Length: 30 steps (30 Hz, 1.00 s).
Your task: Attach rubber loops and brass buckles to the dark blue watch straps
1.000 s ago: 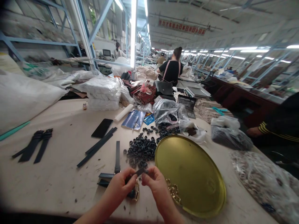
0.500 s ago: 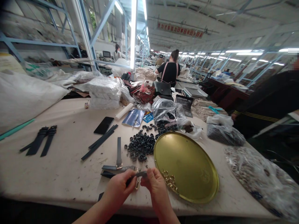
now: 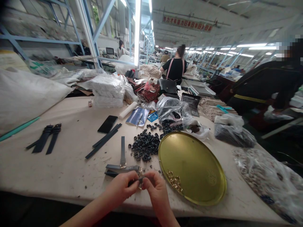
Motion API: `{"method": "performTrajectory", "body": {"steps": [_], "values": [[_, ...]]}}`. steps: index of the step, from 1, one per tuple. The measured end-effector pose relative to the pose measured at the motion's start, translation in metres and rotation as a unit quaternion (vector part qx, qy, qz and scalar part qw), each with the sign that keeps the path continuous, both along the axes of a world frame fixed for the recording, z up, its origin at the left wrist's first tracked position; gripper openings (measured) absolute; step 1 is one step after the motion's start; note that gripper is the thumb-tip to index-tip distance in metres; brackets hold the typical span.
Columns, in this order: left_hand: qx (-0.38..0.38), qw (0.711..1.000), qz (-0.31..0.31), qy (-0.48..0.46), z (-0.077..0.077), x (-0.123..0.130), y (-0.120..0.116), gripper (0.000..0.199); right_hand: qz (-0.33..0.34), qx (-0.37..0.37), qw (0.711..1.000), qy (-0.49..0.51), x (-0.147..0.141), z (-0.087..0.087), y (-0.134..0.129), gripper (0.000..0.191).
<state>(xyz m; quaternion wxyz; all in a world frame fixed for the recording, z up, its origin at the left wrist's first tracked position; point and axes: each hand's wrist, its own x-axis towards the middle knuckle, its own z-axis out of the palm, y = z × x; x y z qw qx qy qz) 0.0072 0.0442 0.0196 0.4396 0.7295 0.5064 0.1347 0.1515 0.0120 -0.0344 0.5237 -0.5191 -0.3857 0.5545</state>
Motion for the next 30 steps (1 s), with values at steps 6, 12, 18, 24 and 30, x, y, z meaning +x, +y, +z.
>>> {"method": "performTrajectory", "body": {"steps": [6, 12, 18, 24, 30], "values": [[-0.139, 0.977, -0.016, -0.163, -0.005, 0.002, 0.005, 0.024, -0.012, -0.079, 0.989, 0.127, 0.005, -0.001, 0.007, 0.028], [-0.137, 0.972, 0.005, -0.191, -0.007, 0.000, 0.007, 0.029, 0.006, -0.045, 0.992, 0.118, -0.001, 0.006, 0.000, 0.033], [-0.160, 0.967, 0.001, -0.196, -0.004, -0.001, -0.004, 0.028, 0.050, -0.088, 0.974, 0.203, -0.001, 0.009, -0.013, 0.029], [-0.036, 0.999, 0.020, -0.033, -0.002, -0.006, -0.020, 0.030, 0.148, -0.158, 0.941, 0.259, -0.003, 0.010, -0.027, 0.033], [-0.010, 1.000, 0.013, 0.011, 0.001, -0.008, -0.031, 0.021, 0.165, -0.139, 0.936, 0.276, -0.003, 0.009, -0.042, 0.032]]}}
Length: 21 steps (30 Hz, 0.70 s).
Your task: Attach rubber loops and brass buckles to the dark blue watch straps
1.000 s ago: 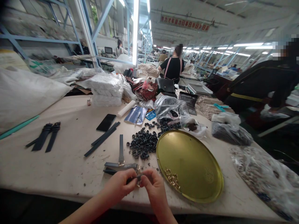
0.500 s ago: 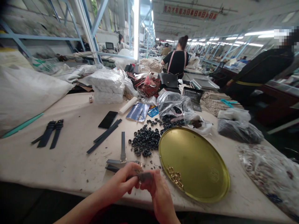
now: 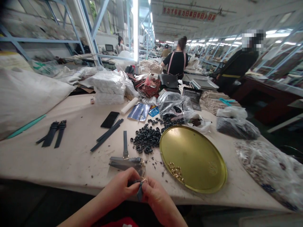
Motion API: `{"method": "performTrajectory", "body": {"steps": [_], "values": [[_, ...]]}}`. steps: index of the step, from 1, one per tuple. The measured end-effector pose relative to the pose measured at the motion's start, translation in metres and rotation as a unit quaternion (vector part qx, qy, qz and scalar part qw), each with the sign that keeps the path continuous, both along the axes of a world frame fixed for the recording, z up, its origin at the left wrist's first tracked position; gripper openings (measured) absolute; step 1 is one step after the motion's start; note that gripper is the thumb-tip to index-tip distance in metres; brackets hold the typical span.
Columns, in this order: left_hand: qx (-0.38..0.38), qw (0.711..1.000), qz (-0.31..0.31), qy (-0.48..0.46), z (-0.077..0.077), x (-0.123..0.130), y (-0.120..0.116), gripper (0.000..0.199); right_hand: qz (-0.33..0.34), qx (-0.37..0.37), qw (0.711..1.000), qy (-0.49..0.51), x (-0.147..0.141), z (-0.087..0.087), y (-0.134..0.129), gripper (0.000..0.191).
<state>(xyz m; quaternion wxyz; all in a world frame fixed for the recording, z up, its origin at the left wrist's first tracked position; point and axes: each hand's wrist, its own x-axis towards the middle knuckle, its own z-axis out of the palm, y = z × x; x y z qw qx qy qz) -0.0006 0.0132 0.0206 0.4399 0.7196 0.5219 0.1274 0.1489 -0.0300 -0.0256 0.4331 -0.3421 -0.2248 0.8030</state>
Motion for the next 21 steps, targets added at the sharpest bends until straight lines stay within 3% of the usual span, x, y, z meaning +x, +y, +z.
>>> {"method": "performTrajectory", "body": {"steps": [4, 8, 12, 15, 18, 21], "values": [[-0.018, 0.998, 0.018, -0.063, 0.005, 0.000, -0.007, 0.021, -0.049, 0.057, 0.994, -0.082, 0.002, 0.004, -0.003, 0.030], [-0.106, 0.975, 0.025, -0.191, 0.006, 0.001, -0.010, 0.025, -0.129, 0.094, 0.952, -0.260, 0.001, 0.003, 0.004, 0.035], [-0.175, 0.954, 0.033, -0.242, -0.001, 0.000, -0.007, 0.024, -0.171, 0.118, 0.917, -0.340, 0.004, -0.011, 0.012, 0.039], [-0.192, 0.954, 0.026, -0.227, -0.005, -0.003, -0.003, 0.027, -0.108, 0.151, 0.902, -0.389, 0.012, -0.017, 0.015, 0.038], [-0.204, 0.955, 0.005, -0.216, -0.006, -0.005, 0.003, 0.029, -0.021, 0.134, 0.930, -0.343, 0.018, -0.013, 0.018, 0.035], [-0.215, 0.953, -0.005, -0.212, -0.003, -0.005, 0.009, 0.028, 0.016, 0.085, 0.963, -0.256, 0.019, -0.007, 0.023, 0.036]]}}
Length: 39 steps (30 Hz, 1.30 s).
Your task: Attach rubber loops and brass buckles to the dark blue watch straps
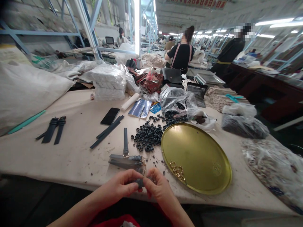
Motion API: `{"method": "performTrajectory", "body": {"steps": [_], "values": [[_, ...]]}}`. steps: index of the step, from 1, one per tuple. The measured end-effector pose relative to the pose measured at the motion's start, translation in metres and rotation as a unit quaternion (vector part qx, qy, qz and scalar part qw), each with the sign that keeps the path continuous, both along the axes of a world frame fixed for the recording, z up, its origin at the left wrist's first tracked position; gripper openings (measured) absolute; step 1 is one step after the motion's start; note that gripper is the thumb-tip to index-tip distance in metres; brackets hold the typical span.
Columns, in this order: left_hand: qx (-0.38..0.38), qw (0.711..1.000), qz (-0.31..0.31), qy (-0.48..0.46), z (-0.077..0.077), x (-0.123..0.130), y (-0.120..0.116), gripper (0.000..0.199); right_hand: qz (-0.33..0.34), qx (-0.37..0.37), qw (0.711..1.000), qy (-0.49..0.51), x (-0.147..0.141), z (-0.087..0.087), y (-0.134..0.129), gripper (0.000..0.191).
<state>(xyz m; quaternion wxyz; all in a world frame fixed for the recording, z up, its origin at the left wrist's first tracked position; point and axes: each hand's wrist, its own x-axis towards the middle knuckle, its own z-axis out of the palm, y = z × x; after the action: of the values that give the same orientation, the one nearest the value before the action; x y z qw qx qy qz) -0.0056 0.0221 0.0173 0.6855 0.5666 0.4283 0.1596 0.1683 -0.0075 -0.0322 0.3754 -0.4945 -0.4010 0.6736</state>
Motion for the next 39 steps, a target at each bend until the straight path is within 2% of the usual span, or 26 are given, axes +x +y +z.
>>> {"method": "performTrajectory", "body": {"steps": [2, 4, 6, 8, 10, 11, 13, 16, 20, 23, 25, 28, 32, 35, 39], "values": [[0.000, 1.000, -0.009, 0.003, 0.001, 0.001, 0.004, 0.028, 0.010, -0.032, 0.999, 0.033, 0.000, 0.001, 0.003, 0.035], [0.012, 0.999, -0.022, 0.024, 0.001, 0.002, 0.008, 0.028, 0.013, -0.033, 0.999, -0.011, -0.001, -0.002, 0.005, 0.033], [0.020, 0.998, -0.027, 0.050, -0.002, 0.004, 0.012, 0.028, 0.014, 0.040, 0.990, -0.135, -0.002, -0.006, 0.006, 0.026], [0.014, 0.997, -0.030, 0.064, -0.007, 0.007, 0.016, 0.028, 0.029, 0.161, 0.952, -0.258, -0.001, -0.008, 0.007, 0.017], [-0.003, 0.998, -0.030, 0.058, -0.012, 0.009, 0.019, 0.029, 0.056, 0.245, 0.915, -0.315, 0.000, -0.009, 0.008, 0.013], [-0.013, 0.998, -0.029, 0.053, -0.014, 0.009, 0.020, 0.031, 0.066, 0.253, 0.911, -0.319, 0.002, -0.009, 0.008, 0.013], [-0.027, 0.998, -0.024, 0.051, -0.015, 0.008, 0.022, 0.037, 0.080, 0.232, 0.920, -0.305, 0.004, -0.009, 0.008, 0.015], [-0.012, 0.996, -0.055, 0.071, -0.013, 0.003, 0.022, 0.044, 0.100, 0.224, 0.928, -0.281, 0.004, -0.012, 0.005, 0.021], [0.059, 0.987, -0.105, 0.109, -0.011, 0.002, 0.017, 0.040, 0.104, 0.253, 0.924, -0.267, -0.006, -0.023, -0.002, 0.022], [0.137, 0.975, -0.091, 0.146, -0.013, 0.004, 0.015, 0.035, 0.067, 0.260, 0.932, -0.244, -0.017, -0.030, 0.000, 0.024], [0.187, 0.960, -0.078, 0.192, -0.014, 0.001, 0.019, 0.040, 0.036, 0.251, 0.934, -0.251, -0.023, -0.028, 0.007, 0.026], [0.273, 0.919, -0.057, 0.277, -0.015, -0.012, 0.036, 0.041, 0.010, 0.236, 0.913, -0.332, -0.032, -0.019, 0.027, 0.031], [0.423, 0.830, -0.036, 0.361, -0.019, -0.041, 0.071, 0.022, 0.012, 0.307, 0.838, -0.451, -0.045, -0.014, 0.053, 0.030], [0.518, 0.746, -0.098, 0.407, -0.024, -0.057, 0.093, 0.022, 0.026, 0.345, 0.802, -0.487, -0.055, -0.025, 0.057, 0.030], [0.615, 0.651, -0.196, 0.401, -0.029, -0.066, 0.112, 0.012, 0.020, 0.366, 0.776, -0.513, -0.061, -0.039, 0.049, 0.037]]}}
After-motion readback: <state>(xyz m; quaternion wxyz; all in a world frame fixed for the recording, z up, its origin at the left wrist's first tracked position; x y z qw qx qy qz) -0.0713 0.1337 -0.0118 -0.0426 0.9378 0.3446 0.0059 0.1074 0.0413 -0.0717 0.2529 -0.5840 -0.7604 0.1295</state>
